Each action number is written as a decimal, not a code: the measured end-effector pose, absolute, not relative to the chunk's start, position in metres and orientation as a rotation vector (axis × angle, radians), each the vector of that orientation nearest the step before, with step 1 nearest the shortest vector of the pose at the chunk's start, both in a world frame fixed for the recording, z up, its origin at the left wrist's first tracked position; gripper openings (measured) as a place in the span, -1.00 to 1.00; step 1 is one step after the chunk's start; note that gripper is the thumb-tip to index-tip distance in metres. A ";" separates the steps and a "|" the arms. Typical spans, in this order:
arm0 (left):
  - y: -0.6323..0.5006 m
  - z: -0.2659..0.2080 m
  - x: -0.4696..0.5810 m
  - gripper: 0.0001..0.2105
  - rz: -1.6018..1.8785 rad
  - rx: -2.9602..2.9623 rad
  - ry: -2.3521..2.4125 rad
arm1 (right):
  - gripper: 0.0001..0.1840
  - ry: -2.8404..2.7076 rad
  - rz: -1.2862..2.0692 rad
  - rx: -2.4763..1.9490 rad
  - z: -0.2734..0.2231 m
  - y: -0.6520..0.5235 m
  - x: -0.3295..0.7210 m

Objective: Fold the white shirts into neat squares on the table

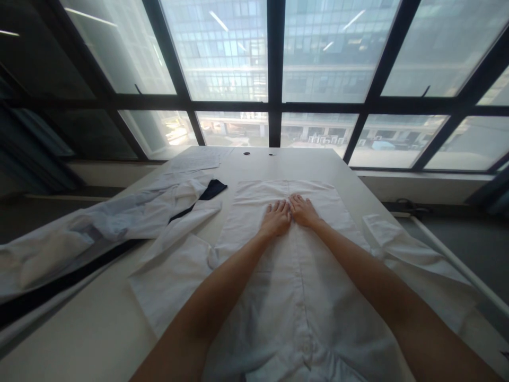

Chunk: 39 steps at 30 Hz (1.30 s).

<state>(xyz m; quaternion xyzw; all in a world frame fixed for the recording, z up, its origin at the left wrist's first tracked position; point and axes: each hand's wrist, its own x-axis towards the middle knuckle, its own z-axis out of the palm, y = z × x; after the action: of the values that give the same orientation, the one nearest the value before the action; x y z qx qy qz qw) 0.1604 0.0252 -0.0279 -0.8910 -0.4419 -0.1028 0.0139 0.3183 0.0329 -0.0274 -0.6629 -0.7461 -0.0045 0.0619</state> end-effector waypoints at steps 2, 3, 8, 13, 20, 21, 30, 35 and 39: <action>0.028 -0.026 0.161 -0.46 -0.276 -2.784 -1.374 | -0.37 -2.253 -0.015 -2.003 -0.027 0.032 0.319; 0.030 -0.025 0.162 -0.46 -0.244 -2.799 -1.370 | -0.37 -2.252 -0.014 -2.003 -0.027 0.032 0.319; 0.050 -0.018 0.162 -0.45 -0.155 -2.940 -1.243 | -0.37 -2.247 -0.001 -2.010 -0.028 0.032 0.317; 0.085 -0.017 0.135 -0.40 -0.104 -2.986 -1.226 | -0.37 -2.208 0.058 -2.022 -0.027 0.033 0.318; 0.145 -0.013 0.062 -0.38 -0.042 -2.691 -1.706 | -0.37 -2.184 0.096 -2.038 -0.024 0.031 0.317; 0.150 -0.012 0.055 -0.38 -0.046 -2.672 -1.739 | -0.36 -2.185 0.095 -2.036 -0.024 0.031 0.317; 0.131 -0.010 0.104 -0.48 -0.193 -2.768 -1.540 | -0.36 -2.180 0.093 -2.021 -0.019 0.029 0.314; 0.105 -0.022 0.168 -0.51 -0.299 -2.978 -1.092 | -0.36 -2.179 0.084 -2.036 -0.021 0.030 0.315; 0.107 -0.024 0.180 -0.48 -0.258 -2.978 -1.052 | -0.35 -2.184 0.079 -2.057 -0.020 0.031 0.315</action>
<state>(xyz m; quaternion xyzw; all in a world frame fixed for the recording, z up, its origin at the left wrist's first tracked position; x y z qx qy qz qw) 0.1797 0.1065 -0.0242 -0.9397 -0.3319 -0.0815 -0.0139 0.3145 0.0305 -0.0202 -0.6837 -0.7259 0.0264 0.0701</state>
